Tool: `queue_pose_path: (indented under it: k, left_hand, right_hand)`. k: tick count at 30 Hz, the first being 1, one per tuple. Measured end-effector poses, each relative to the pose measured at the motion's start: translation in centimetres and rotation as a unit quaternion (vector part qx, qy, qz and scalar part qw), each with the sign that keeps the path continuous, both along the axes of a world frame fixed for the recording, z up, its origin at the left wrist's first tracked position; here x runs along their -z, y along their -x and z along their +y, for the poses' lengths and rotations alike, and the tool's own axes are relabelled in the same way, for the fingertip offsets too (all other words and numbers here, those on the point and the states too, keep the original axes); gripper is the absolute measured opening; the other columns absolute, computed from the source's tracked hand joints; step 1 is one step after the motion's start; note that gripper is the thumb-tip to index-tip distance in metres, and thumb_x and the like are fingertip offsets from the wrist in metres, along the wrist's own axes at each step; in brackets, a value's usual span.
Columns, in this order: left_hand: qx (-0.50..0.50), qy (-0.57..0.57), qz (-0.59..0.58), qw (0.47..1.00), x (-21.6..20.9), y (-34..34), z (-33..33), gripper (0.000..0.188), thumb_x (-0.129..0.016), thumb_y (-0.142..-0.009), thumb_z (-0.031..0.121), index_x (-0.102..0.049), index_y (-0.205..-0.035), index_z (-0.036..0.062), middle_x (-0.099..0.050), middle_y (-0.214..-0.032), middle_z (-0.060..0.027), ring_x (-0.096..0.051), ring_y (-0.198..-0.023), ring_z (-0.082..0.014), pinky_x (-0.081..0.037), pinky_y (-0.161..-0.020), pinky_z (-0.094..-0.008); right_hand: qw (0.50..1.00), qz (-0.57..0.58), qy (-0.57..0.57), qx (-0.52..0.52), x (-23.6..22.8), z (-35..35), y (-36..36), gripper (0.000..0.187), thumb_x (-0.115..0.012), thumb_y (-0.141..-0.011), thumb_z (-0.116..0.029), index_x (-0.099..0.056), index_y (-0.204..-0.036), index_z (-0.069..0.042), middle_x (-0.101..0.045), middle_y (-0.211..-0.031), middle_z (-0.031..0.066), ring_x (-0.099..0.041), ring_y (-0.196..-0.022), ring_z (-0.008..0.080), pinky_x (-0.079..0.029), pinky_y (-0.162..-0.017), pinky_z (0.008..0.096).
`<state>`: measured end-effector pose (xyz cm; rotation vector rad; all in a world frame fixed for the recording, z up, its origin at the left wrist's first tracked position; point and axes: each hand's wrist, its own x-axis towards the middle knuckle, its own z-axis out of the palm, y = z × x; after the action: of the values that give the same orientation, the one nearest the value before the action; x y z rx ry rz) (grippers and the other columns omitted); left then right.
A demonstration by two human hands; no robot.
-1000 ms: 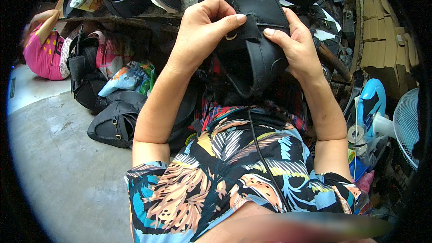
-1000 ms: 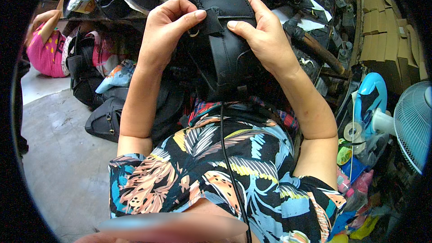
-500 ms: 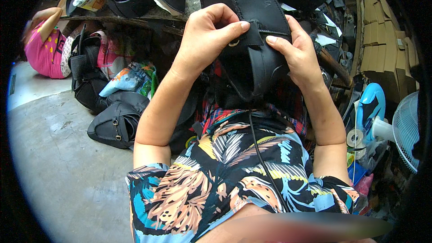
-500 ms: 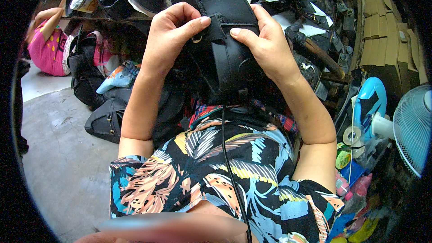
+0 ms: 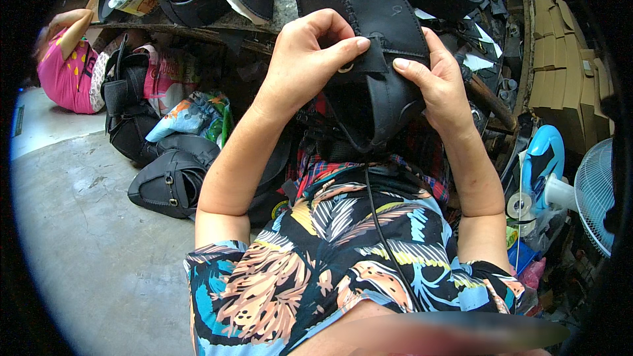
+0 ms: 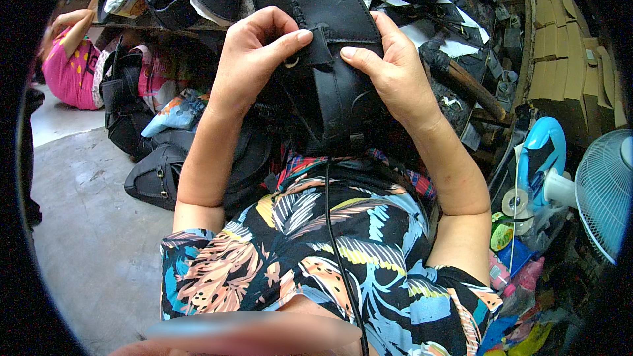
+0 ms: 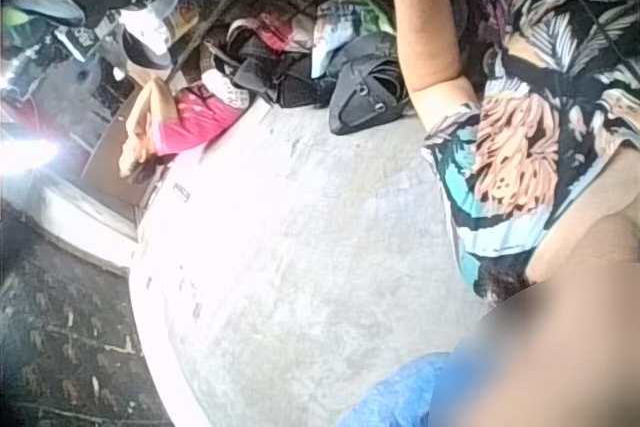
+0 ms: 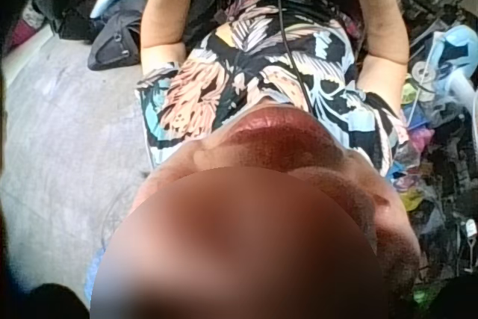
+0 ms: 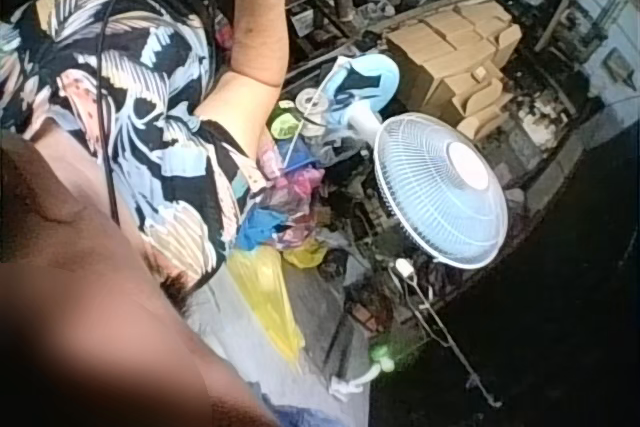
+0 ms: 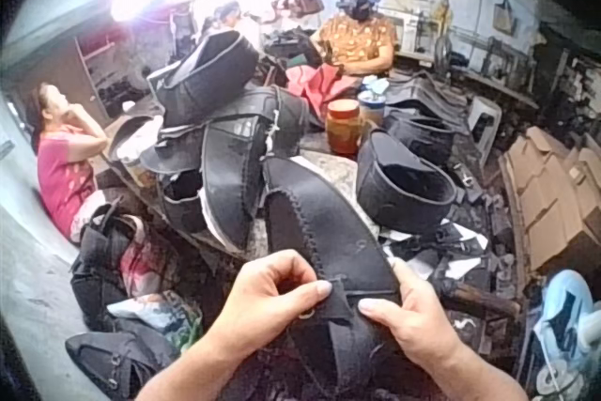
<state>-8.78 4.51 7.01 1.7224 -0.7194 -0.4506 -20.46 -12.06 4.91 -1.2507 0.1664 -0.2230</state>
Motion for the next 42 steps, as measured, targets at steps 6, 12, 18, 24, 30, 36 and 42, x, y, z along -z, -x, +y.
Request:
queue_pose_path:
  k: [6,12,18,24,30,36,42]
  left_hand:
    - [0.012,0.028,0.024,0.999,0.2,0.1,0.3,0.014,-0.071,-0.083,0.013,-0.062,-0.081,0.0033,-0.059,-0.073,0.0031,-0.051,-0.066,-0.0029,-0.04,-0.059,-0.0186]
    - [0.012,0.053,0.024,0.998,0.3,0.0,0.3,0.017,-0.073,-0.082,0.015,-0.064,-0.081,0.0015,-0.06,-0.069,0.0014,-0.053,-0.065,-0.0041,-0.042,-0.058,-0.0194]
    - [0.009,0.055,0.03,0.998,0.3,0.3,0.7,0.012,-0.071,-0.084,0.011,-0.062,-0.083,0.0034,-0.06,-0.075,0.0022,-0.053,-0.069,-0.0039,-0.041,-0.062,-0.0189]
    - [0.005,0.094,0.049,0.994,-0.1,-0.2,1.2,0.011,-0.071,-0.084,0.011,-0.063,-0.084,0.0039,-0.06,-0.077,0.0027,-0.053,-0.071,-0.0045,-0.041,-0.065,-0.0196]
    - [-0.003,0.049,0.03,0.998,0.0,0.1,0.7,0.012,-0.071,-0.084,0.012,-0.063,-0.083,0.0036,-0.06,-0.076,0.0029,-0.053,-0.07,-0.0038,-0.041,-0.064,-0.0193]
    - [0.002,0.039,0.007,0.999,0.1,-0.1,0.2,0.013,-0.071,-0.084,0.013,-0.063,-0.082,0.0034,-0.06,-0.074,0.0032,-0.052,-0.068,-0.0032,-0.04,-0.062,-0.0188]
    - [-0.013,0.012,-0.038,0.999,0.3,0.1,0.0,0.015,-0.073,-0.083,0.014,-0.063,-0.081,0.0031,-0.059,-0.071,0.0041,-0.051,-0.065,-0.0026,-0.04,-0.059,-0.0184]
  right_hand:
    - [1.0,0.001,-0.022,-0.007,0.2,0.0,0.0,0.042,-0.062,-0.086,-0.003,-0.048,-0.124,0.005,-0.063,-0.11,0.0109,-0.062,-0.095,0.0139,-0.051,-0.085,0.0267]
    - [1.0,0.003,-0.016,-0.015,0.2,-0.1,-0.1,0.043,-0.062,-0.085,-0.003,-0.047,-0.125,0.005,-0.062,-0.112,0.0108,-0.061,-0.097,0.0139,-0.05,-0.087,0.0268]
    - [1.0,-0.014,-0.011,-0.006,0.3,-0.1,-0.1,0.042,-0.062,-0.084,-0.002,-0.048,-0.124,0.004,-0.062,-0.112,0.0104,-0.06,-0.097,0.0139,-0.049,-0.088,0.0267]
    - [0.998,0.036,-0.054,0.009,0.3,-0.4,-0.3,0.042,-0.062,-0.084,-0.002,-0.049,-0.123,0.003,-0.062,-0.112,0.0098,-0.06,-0.098,0.0134,-0.049,-0.089,0.027]
    - [0.998,-0.04,-0.037,-0.013,0.1,0.0,-0.2,0.041,-0.061,-0.084,-0.001,-0.048,-0.123,0.003,-0.062,-0.109,0.0095,-0.06,-0.095,0.0128,-0.05,-0.085,0.0267]
    - [1.0,-0.02,-0.005,-0.008,0.2,0.1,-0.3,0.041,-0.062,-0.084,-0.002,-0.048,-0.123,0.004,-0.062,-0.11,0.0096,-0.06,-0.096,0.013,-0.05,-0.086,0.0262]
    - [1.0,-0.015,0.005,-0.006,0.6,0.1,-0.2,0.042,-0.061,-0.085,-0.002,-0.048,-0.124,0.004,-0.062,-0.11,0.0098,-0.06,-0.095,0.0132,-0.05,-0.086,0.026]
